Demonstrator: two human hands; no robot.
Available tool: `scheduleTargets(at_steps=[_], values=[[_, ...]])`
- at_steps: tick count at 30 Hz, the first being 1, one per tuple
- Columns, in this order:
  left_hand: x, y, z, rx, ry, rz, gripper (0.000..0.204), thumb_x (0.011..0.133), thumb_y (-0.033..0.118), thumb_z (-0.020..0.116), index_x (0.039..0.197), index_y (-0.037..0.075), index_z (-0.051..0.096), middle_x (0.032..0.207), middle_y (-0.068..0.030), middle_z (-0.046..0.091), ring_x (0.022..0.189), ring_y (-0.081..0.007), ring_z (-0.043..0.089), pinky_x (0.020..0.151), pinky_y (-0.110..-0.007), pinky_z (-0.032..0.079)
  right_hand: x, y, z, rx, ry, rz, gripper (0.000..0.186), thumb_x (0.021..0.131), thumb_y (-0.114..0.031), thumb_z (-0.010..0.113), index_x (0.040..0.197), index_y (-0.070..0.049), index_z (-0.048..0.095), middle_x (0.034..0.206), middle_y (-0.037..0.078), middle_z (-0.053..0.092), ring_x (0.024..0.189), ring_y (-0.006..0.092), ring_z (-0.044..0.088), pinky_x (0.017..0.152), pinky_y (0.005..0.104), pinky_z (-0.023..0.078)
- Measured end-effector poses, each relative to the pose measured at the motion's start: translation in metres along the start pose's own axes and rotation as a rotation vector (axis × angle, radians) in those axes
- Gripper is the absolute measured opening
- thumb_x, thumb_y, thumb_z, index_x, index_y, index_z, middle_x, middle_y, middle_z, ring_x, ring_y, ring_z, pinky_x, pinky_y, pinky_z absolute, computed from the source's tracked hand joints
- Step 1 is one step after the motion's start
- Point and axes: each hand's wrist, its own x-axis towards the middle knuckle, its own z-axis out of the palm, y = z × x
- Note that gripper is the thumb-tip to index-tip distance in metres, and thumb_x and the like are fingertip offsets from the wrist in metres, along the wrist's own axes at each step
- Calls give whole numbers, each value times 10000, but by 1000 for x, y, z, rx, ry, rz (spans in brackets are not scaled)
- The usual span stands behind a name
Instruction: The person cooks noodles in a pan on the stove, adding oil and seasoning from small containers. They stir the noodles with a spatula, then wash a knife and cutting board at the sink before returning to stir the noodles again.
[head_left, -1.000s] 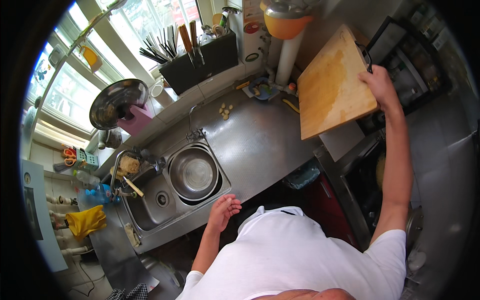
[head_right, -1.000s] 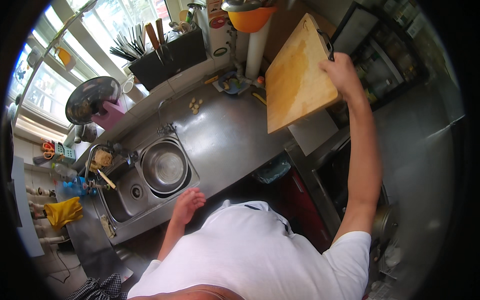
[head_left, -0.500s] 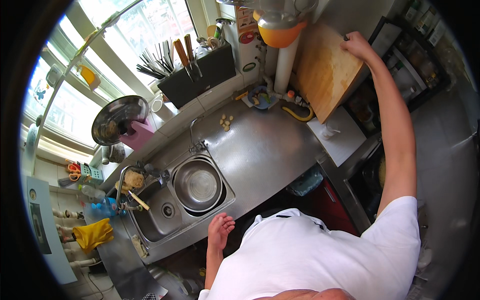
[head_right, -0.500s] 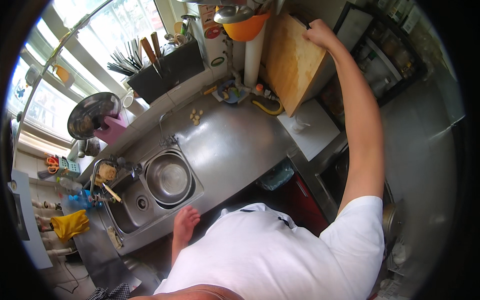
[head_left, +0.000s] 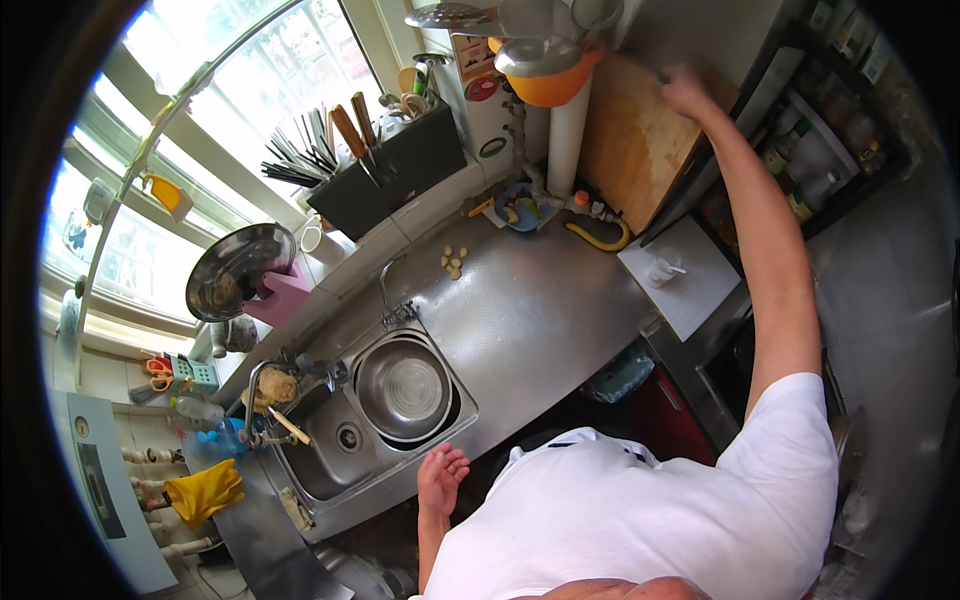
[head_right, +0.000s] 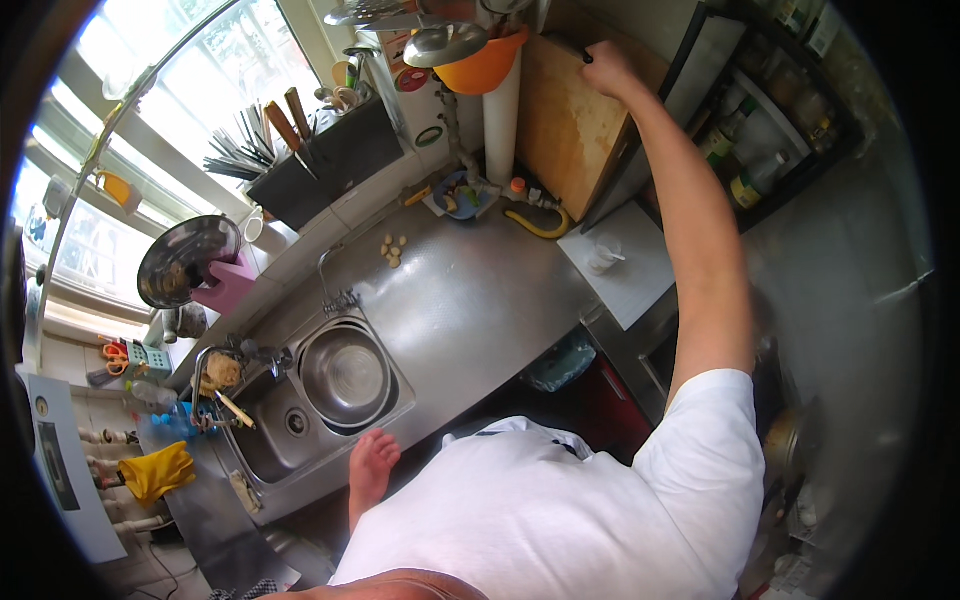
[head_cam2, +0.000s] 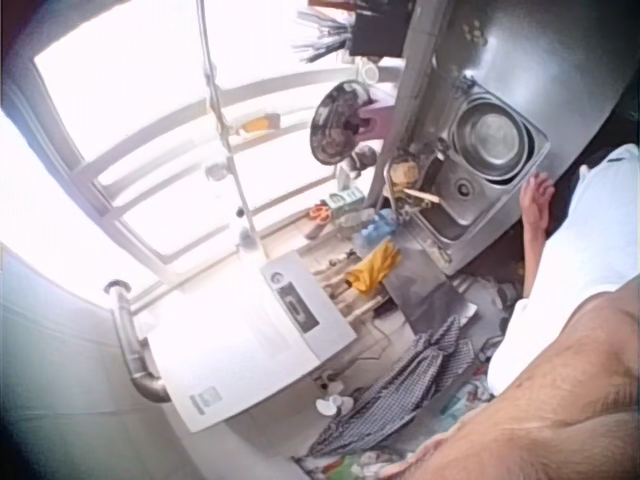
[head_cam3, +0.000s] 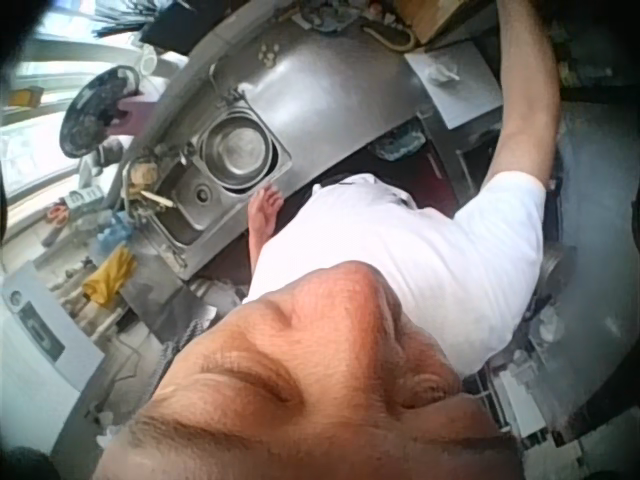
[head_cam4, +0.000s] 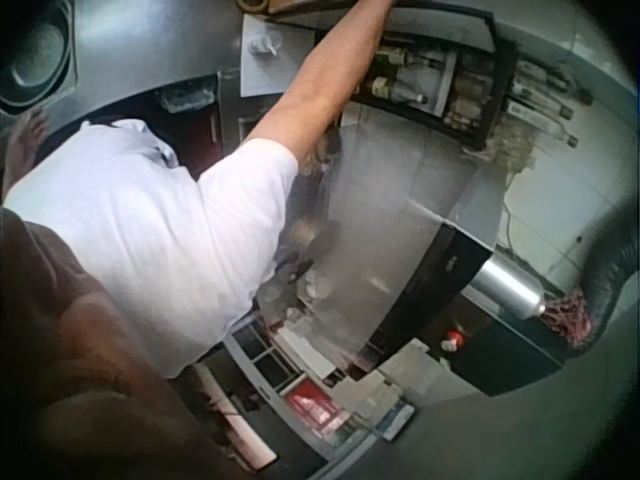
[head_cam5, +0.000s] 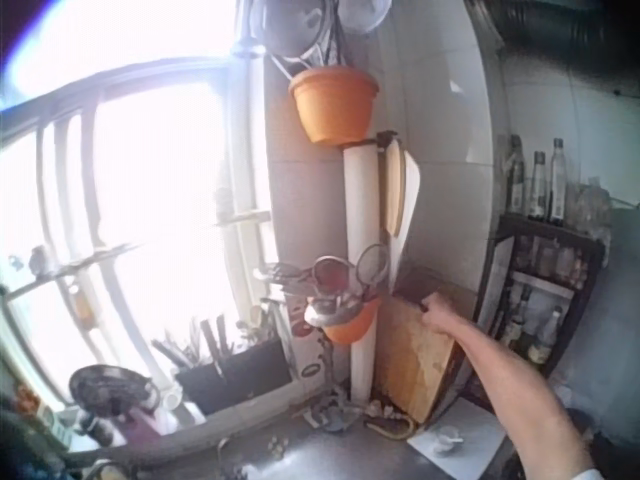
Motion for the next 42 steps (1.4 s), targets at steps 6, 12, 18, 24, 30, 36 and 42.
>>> scheduleTargets(at_steps=[6,12,18,24,30,36,42], values=[[2,4,4,-26,1,-16,284,1054,232,561,1255,33,591,1096,-139,719,948,-257,714,821,-364,597,3,15,41,-33,118,11,323,794,-202,700,1058,-18,733,1003,246,721,979,422,698,843,493,557],[-5,8,5,-32,29,-2,275,1056,229,557,1243,30,591,1088,-147,720,936,-257,715,809,-360,600,-9,-5,70,16,42,72,337,831,-197,679,1124,-39,728,1098,246,718,1057,424,688,917,491,552],[0,17,1,-24,12,-16,274,1060,248,559,1239,43,592,1079,-130,719,930,-248,708,819,-361,589,-22,-1,89,-56,105,94,368,925,-255,624,1249,-90,684,1099,225,734,1068,418,695,902,497,567],[25,22,7,47,-106,-101,303,1066,284,562,1243,40,596,1082,-115,719,932,-226,695,823,-352,582,-97,-81,80,16,703,-116,283,953,-162,616,1208,-47,660,1174,196,695,1084,404,657,932,489,541],[77,22,62,268,-350,-313,264,1051,228,589,1231,34,603,1046,-112,723,917,-209,694,830,-335,570,-359,-154,44,353,415,80,362,937,-157,721,1265,-24,644,1272,165,652,1153,349,647,966,429,538],[98,-18,149,700,-654,-452,314,1034,242,622,1270,36,600,1085,-96,722,975,-197,698,881,-337,550,-595,-71,-31,289,560,761,274,937,-97,713,1204,-44,676,1030,150,725,946,294,710,826,387,575],[68,-161,306,1027,-1022,-399,599,1021,379,652,1466,12,493,1370,-148,630,1250,-248,609,1041,-389,505,-748,94,-58,-321,250,1168,576,948,-230,707,1457,-88,479,1390,234,557,1229,433,570,1021,523,474]])
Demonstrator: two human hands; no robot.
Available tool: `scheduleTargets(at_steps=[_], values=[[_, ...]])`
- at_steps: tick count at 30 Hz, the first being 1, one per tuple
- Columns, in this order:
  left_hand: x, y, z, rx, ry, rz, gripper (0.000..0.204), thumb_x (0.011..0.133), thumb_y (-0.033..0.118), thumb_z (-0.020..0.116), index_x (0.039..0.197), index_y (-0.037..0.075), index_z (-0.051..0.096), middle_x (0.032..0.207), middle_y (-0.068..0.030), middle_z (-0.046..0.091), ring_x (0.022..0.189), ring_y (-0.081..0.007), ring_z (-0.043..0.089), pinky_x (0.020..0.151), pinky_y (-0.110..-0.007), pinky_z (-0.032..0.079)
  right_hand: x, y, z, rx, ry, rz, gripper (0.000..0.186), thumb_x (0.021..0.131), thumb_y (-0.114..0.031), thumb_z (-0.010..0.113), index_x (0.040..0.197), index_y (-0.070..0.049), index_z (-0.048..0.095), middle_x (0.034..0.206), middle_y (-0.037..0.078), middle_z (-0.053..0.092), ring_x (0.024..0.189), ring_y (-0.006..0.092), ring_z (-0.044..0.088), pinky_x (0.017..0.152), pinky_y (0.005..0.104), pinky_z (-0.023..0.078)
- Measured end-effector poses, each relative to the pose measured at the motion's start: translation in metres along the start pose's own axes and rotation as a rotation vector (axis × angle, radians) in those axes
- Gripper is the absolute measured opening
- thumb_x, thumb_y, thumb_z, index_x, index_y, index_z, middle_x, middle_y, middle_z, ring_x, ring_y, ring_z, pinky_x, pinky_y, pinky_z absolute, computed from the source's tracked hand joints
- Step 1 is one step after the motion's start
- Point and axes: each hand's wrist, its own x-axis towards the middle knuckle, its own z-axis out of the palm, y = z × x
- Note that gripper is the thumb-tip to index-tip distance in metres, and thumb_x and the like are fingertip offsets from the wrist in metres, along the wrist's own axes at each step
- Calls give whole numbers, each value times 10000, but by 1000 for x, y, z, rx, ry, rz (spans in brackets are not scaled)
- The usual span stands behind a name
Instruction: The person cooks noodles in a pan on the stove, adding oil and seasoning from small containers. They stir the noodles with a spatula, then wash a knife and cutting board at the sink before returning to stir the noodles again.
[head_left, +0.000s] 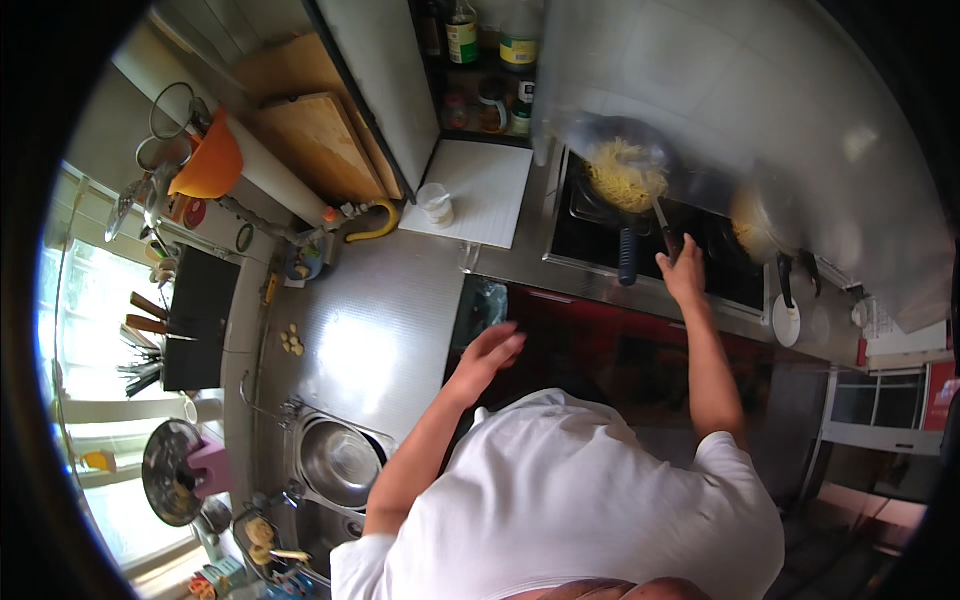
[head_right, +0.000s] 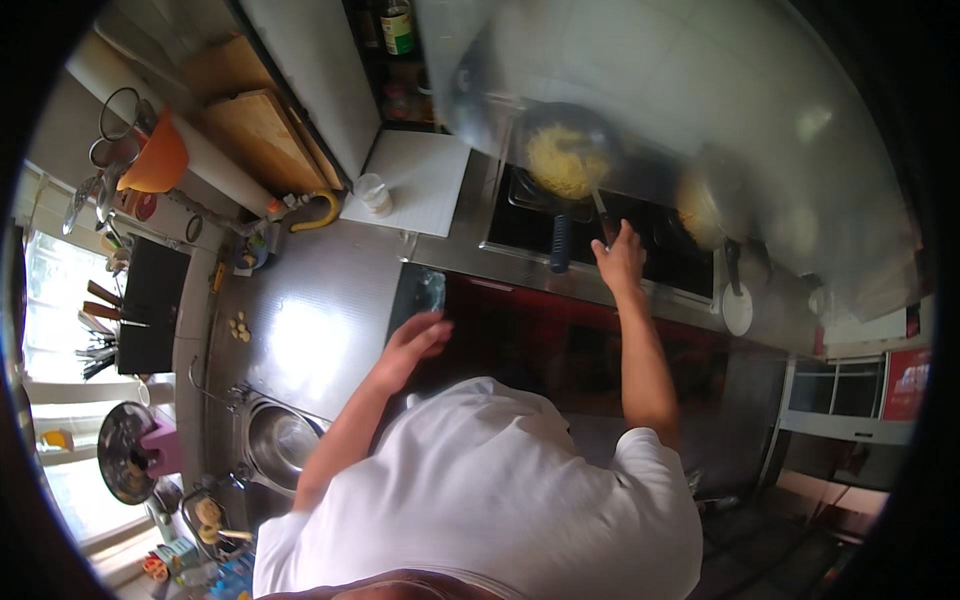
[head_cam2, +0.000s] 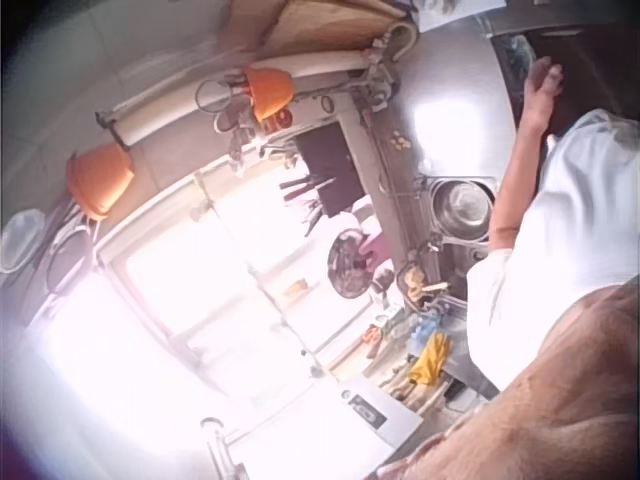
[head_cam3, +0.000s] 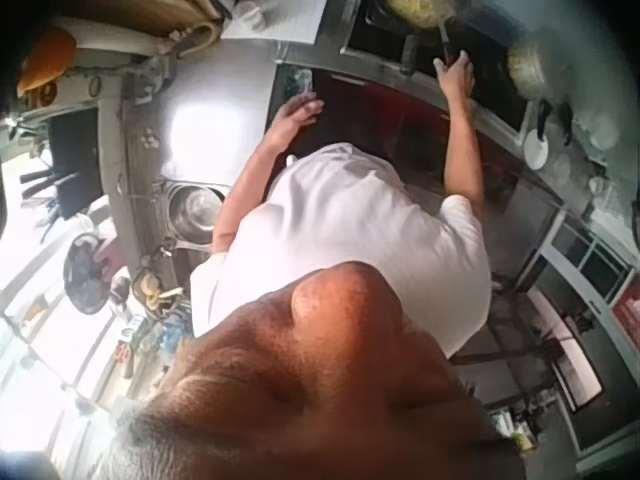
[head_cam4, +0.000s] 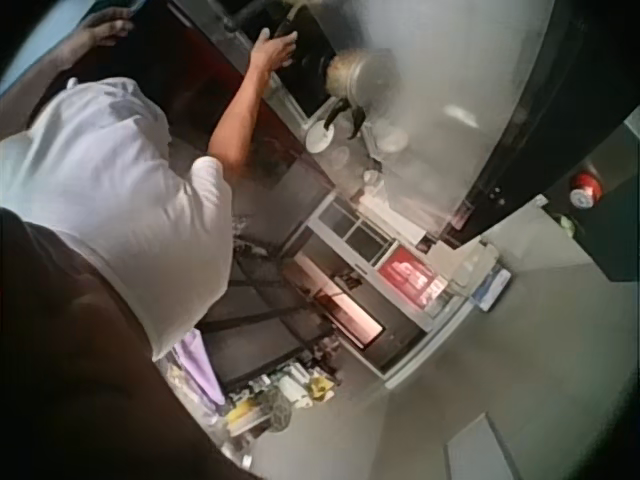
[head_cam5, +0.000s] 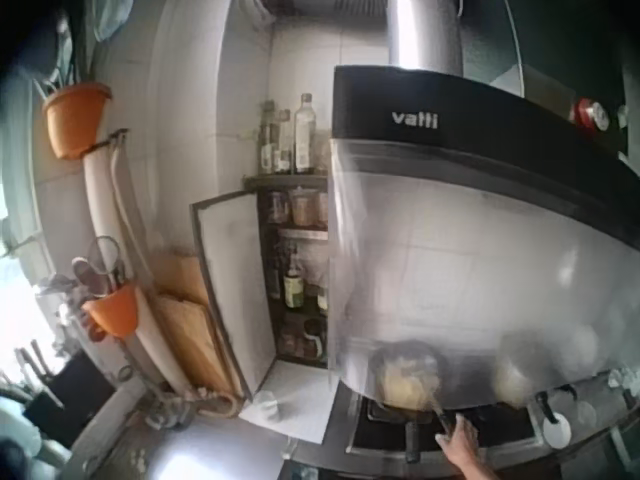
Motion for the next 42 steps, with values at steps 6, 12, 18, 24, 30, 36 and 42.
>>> scheduleTargets(at_steps=[6,12,18,24,30,36,42], values=[[200,-10,149,55,107,10,826,963,513,695,1551,33,369,1418,-183,561,1325,-268,552,1088,-417,467,34,4,-14,-21,-195,-112,484,1003,-195,585,1468,-113,480,1300,225,642,1152,461,626,937,552,519],[246,-6,189,-336,-98,-156,439,975,358,726,1232,86,497,933,-70,628,670,-141,615,563,-305,525,30,-19,-168,-133,-306,-210,385,992,-208,589,1367,-120,612,1237,232,678,1120,452,641,928,532,526],[247,-2,190,-280,-99,-134,275,1008,295,690,1060,108,495,816,-26,545,599,-121,532,441,-251,384,21,-58,-167,-196,-498,-115,417,981,-219,590,1379,-101,627,1064,245,725,1057,459,667,909,548,536],[240,2,182,-270,-114,-112,294,1022,332,666,1067,93,501,847,-36,547,619,-125,538,452,-251,399,28,-36,-91,-63,-330,-73,429,1004,-219,550,1399,-59,603,1076,278,717,1033,459,684,904,540,552],[236,2,175,-196,-82,-101,338,1042,408,611,1069,89,503,840,-36,585,603,-132,572,471,-264,460,51,-53,-89,19,-210,-16,400,996,-244,557,1355,-86,634,1179,268,692,1086,471,657,939,556,529],[231,-4,171,-108,-107,-99,381,1059,418,572,1222,76,526,958,-55,631,702,-162,638,596,-313,550,88,-53,-81,-72,-239,-141,371,983,-231,546,1304,-81,657,1178,246,698,1134,464,639,946,540,531],[227,-10,164,-152,-123,-95,421,1050,380,601,1298,52,511,987,-77,649,696,-171,654,606,-319,567,52,-70,-112,-100,-382,-23,384,989,-254,567,1332,-112,664,1203,244,698,1157,435,646,983,512,525]])
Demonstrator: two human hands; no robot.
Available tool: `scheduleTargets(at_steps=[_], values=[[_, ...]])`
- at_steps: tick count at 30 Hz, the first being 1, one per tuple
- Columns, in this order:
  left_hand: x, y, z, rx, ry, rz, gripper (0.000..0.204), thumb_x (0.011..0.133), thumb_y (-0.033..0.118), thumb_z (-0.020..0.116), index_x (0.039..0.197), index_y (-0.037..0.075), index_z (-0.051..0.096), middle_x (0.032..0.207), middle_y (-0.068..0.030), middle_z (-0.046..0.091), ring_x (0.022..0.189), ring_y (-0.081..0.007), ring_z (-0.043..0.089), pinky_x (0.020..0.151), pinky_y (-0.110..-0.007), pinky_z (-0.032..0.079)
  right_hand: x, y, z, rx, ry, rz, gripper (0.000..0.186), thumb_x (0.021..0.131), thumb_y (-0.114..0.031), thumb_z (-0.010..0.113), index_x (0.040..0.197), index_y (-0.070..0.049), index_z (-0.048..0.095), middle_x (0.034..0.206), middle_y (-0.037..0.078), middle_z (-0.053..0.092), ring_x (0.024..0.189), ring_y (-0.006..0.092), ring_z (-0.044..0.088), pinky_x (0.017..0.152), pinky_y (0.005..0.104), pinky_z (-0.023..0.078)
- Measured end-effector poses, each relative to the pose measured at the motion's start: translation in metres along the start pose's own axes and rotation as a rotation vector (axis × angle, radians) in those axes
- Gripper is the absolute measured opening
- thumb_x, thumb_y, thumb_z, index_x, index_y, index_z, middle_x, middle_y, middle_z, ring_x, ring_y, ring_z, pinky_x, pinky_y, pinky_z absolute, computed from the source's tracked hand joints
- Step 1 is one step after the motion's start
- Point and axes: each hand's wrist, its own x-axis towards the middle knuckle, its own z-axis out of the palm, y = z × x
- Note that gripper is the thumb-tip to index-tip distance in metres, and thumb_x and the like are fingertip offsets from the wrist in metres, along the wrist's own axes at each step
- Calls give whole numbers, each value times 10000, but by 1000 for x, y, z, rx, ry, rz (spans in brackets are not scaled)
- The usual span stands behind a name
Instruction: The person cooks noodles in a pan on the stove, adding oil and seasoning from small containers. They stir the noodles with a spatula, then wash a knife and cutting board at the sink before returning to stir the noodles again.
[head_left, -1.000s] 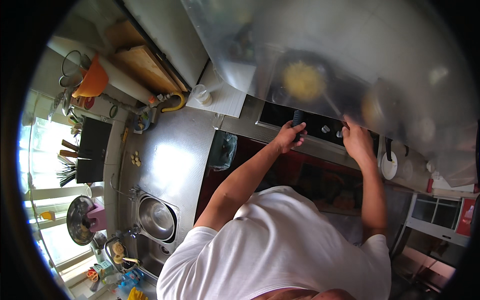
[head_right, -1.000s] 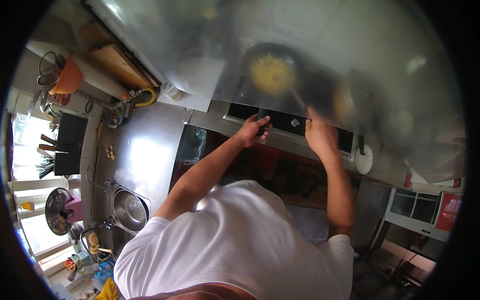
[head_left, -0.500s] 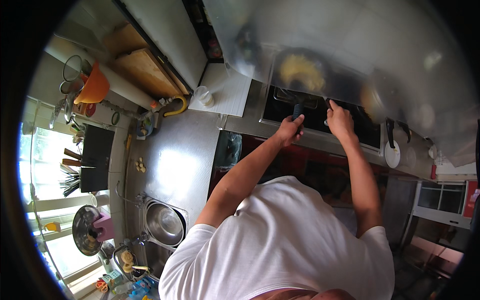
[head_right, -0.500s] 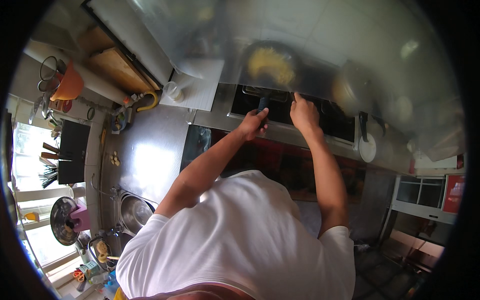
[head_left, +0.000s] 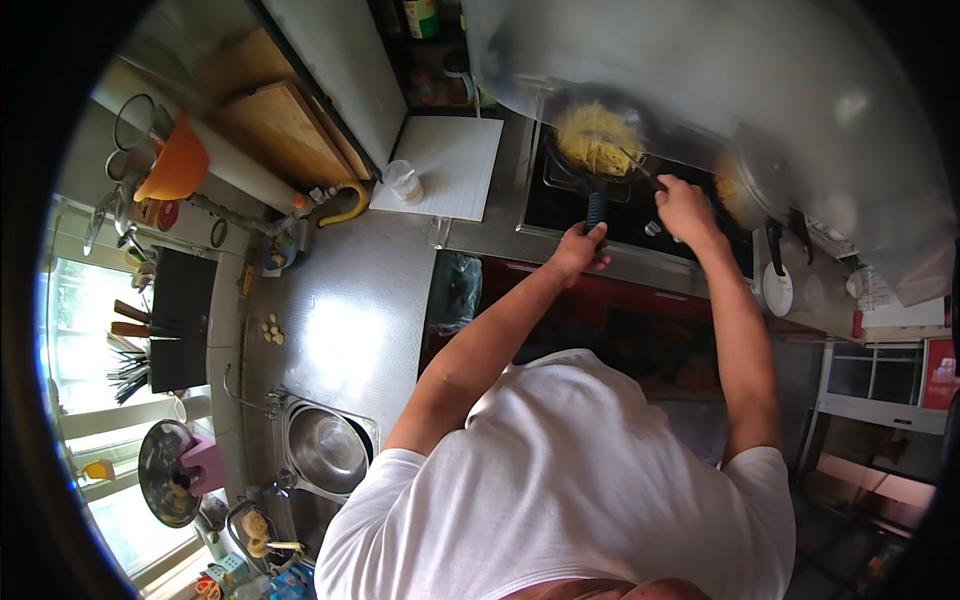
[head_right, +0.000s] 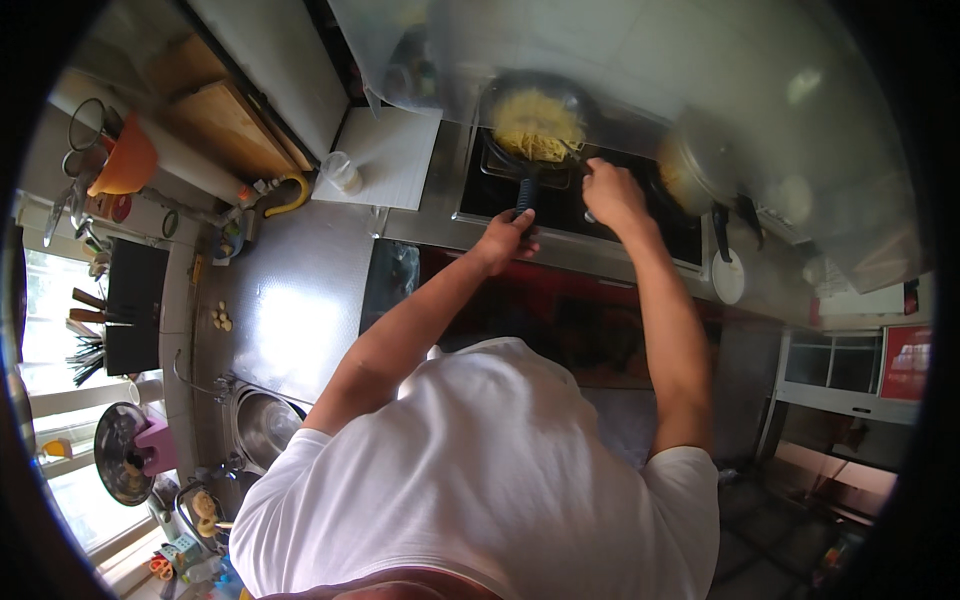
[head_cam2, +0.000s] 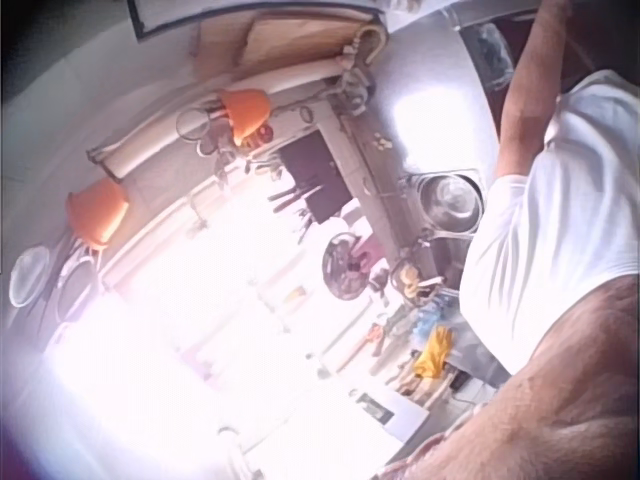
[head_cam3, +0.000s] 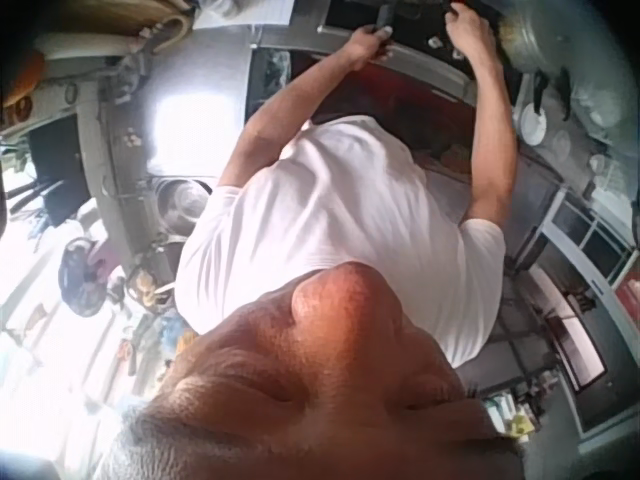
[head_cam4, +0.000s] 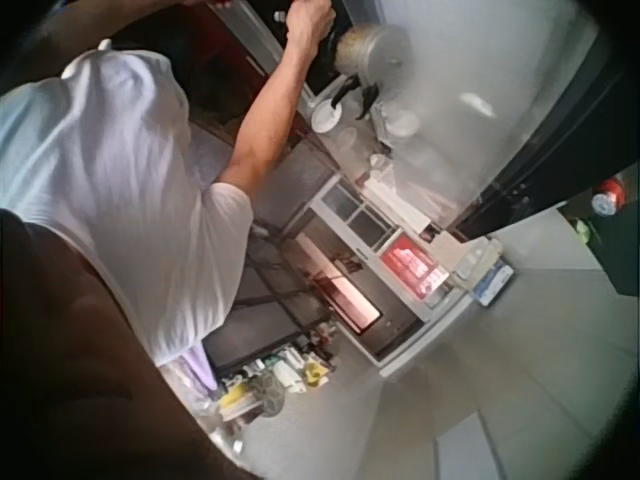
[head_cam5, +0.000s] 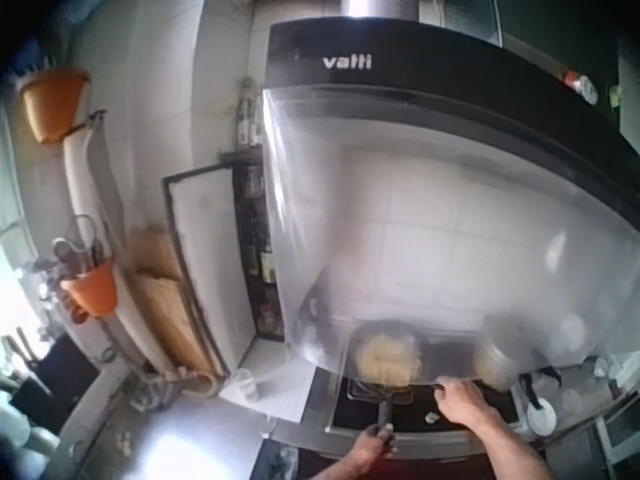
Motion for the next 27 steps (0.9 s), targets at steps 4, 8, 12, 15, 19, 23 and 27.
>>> scheduleTargets(at_steps=[4,8,12,15,19,23,27], values=[[-8,6,5,-7,61,27,490,1016,340,641,1345,8,496,974,-73,637,659,-148,654,579,-288,568,44,77,-11,-72,283,-124,356,995,-279,575,1255,-69,695,1128,218,723,1088,414,683,958,469,535],[-3,3,1,9,90,51,486,978,277,665,1343,-6,514,942,-68,642,643,-141,637,570,-289,555,154,124,-49,-503,-93,-331,267,870,-208,722,1015,12,680,940,166,697,853,306,666,732,445,514],[-5,12,15,21,87,51,460,955,225,680,1325,-22,565,905,-68,666,645,-136,613,577,-282,528,250,195,-72,-15,-133,-466,193,945,-200,619,895,-19,665,727,95,649,579,183,620,479,374,460],[-6,12,14,12,72,80,380,956,223,664,1252,-10,616,906,-49,657,645,-130,597,589,-277,515,289,189,-65,120,-366,-352,163,921,-183,637,859,-36,673,690,77,636,549,181,595,463,373,442],[-18,3,8,5,176,94,308,953,234,661,1168,14,643,886,-32,649,652,-125,595,586,-278,508,250,82,-83,-61,-407,-682,191,830,-229,711,761,-59,661,642,127,603,559,208,586,518,379,453],[-13,0,14,-35,234,100,310,956,279,658,1145,35,626,848,-27,644,654,-130,601,571,-289,518,237,58,-111,-187,-302,-660,263,843,-265,715,721,-41,647,612,130,573,558,187,542,535,378,441],[-1,9,16,-209,188,-42,390,994,436,653,1140,79,593,854,-31,626,670,-158,603,614,-304,536,263,57,-91,-16,-273,-373,322,894,-271,682,737,7,647,604,95,566,547,160,476,509,385,406]])
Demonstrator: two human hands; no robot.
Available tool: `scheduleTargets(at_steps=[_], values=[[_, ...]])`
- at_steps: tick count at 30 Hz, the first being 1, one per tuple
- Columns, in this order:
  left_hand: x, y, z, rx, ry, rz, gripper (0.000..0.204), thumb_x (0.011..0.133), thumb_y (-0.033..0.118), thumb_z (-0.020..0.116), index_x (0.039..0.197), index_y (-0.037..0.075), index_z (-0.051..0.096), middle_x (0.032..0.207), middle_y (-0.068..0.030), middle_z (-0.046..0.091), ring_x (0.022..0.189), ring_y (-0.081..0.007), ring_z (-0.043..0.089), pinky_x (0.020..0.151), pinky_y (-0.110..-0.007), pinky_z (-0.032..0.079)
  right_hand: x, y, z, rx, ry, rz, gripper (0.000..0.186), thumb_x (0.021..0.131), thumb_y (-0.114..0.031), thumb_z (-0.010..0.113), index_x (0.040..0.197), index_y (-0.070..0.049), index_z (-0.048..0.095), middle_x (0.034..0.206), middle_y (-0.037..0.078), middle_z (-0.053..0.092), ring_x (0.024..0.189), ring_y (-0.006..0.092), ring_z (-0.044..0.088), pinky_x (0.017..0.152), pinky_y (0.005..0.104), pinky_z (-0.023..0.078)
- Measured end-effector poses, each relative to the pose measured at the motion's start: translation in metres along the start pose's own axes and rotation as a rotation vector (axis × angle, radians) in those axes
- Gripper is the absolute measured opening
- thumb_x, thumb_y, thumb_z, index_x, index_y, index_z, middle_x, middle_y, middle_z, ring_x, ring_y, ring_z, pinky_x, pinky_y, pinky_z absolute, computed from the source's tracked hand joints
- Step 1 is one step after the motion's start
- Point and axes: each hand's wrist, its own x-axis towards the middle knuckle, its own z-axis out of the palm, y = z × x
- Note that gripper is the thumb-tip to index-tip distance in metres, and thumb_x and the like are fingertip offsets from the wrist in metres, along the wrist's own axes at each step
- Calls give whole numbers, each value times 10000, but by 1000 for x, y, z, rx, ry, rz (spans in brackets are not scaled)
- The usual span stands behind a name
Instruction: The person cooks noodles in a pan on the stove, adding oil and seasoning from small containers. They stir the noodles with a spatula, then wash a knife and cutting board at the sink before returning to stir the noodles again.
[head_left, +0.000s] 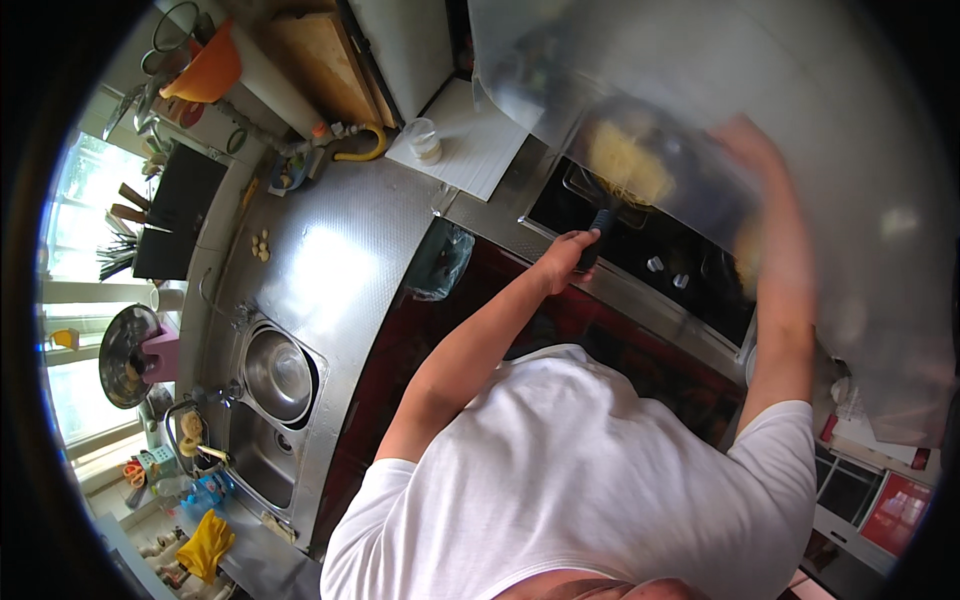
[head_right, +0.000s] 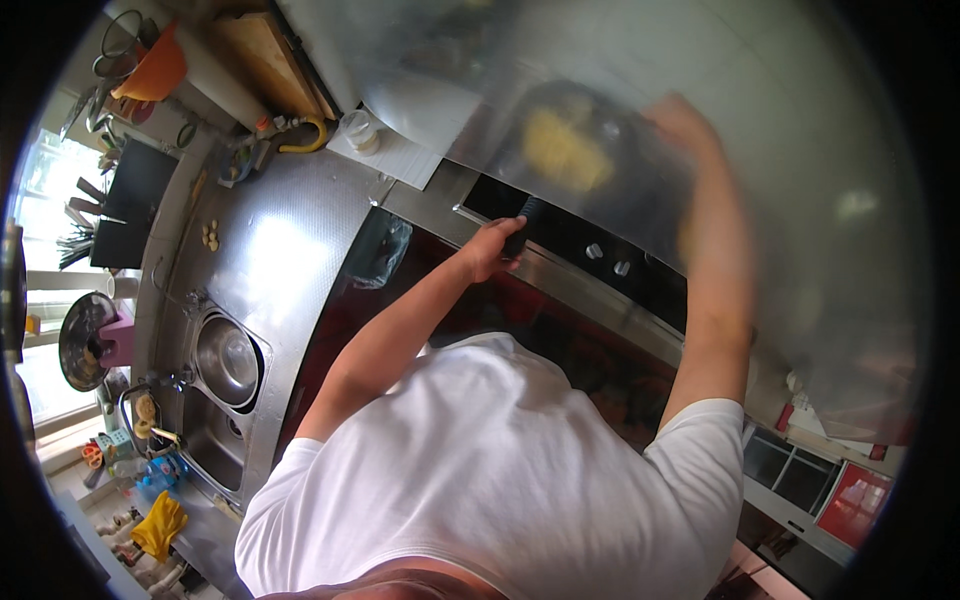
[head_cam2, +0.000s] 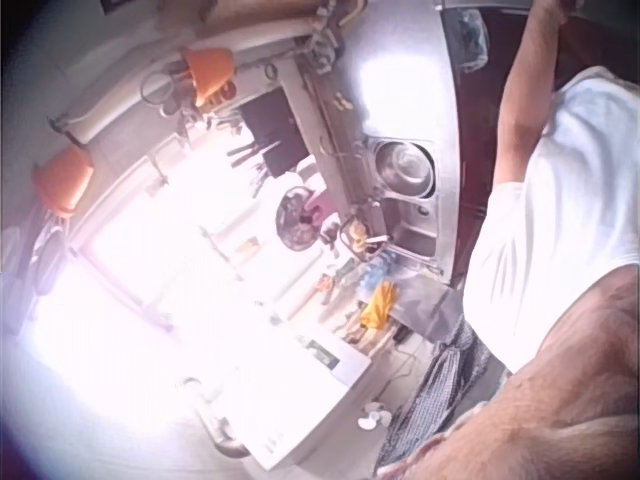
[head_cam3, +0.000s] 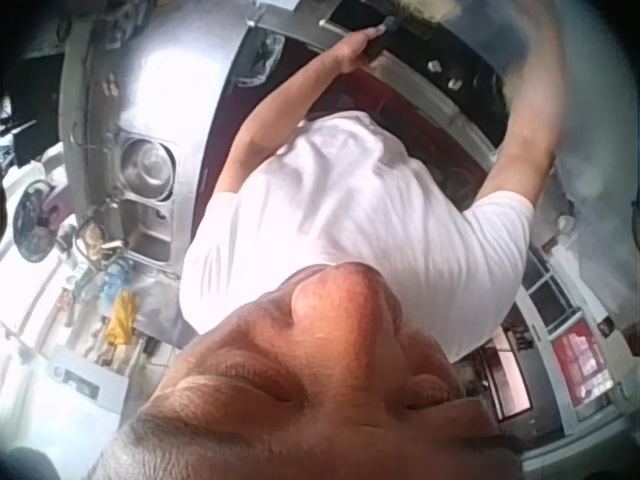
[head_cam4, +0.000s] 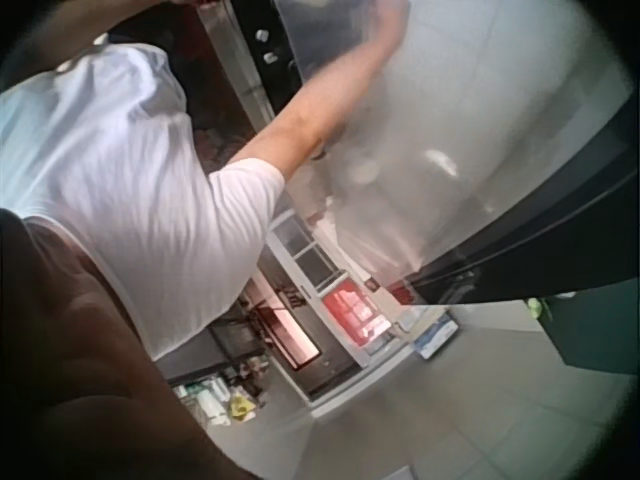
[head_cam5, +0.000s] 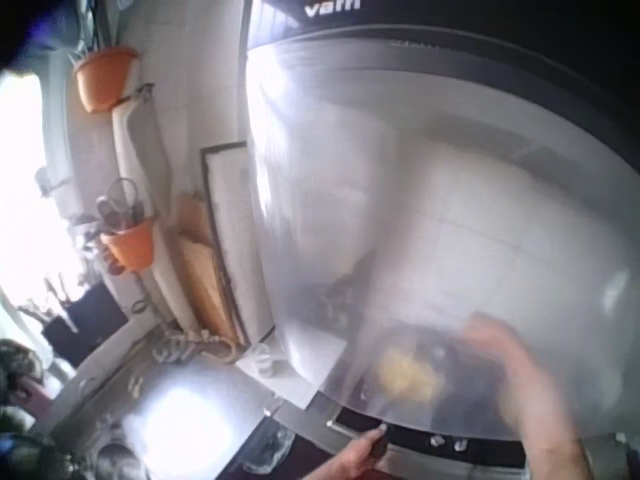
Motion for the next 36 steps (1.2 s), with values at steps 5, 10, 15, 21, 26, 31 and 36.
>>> scheduleTargets(at_steps=[5,10,15,21,26,31,36], values=[[21,2,-3,-256,-225,-180,407,997,541,630,1081,152,545,873,-39,621,616,-142,552,478,-243,457,-29,-45,15,-212,22,-307,250,905,-265,660,895,-27,734,800,161,723,726,310,691,685,460,529],[23,-3,-8,-182,-202,-106,356,1008,459,659,1114,158,500,851,-26,590,595,-120,509,436,-231,387,-139,-118,17,-486,130,-110,214,932,-237,643,958,-60,760,919,172,739,910,395,703,789,495,556],[15,5,-1,-147,-178,-107,323,1023,429,648,1108,156,499,839,-20,566,607,-121,502,446,-228,368,-194,-123,37,-476,87,-5,238,958,-228,640,1101,-68,744,1009,194,738,955,409,697,839,512,554],[13,4,7,-134,-147,-98,327,1018,401,663,1035,137,472,783,-23,550,571,-121,512,433,-247,366,-192,-92,76,-273,255,23,244,958,-212,616,1072,-38,743,1115,207,719,1055,410,674,914,499,542],[17,-4,4,-137,-117,-54,323,1023,401,654,1048,135,471,781,-25,547,565,-125,505,433,-251,361,-225,-144,52,-244,122,111,210,945,-186,632,1035,-22,727,1047,214,725,1017,417,680,883,501,551],[16,-6,24,-118,-129,-66,321,1031,413,637,1073,142,470,813,-27,556,571,-128,507,445,-249,369,-171,-94,106,-276,236,81,195,947,-215,613,923,-61,731,987,192,729,940,421,690,834,530,551],[16,-10,16,-131,-114,-68,332,1027,416,642,1080,141,465,806,-25,555,579,-129,518,448,-257,376,-191,-118,75,-234,161,-11,201,947,-223,598,899,-63,708,957,209,713,944,430,684,818,535,541]])
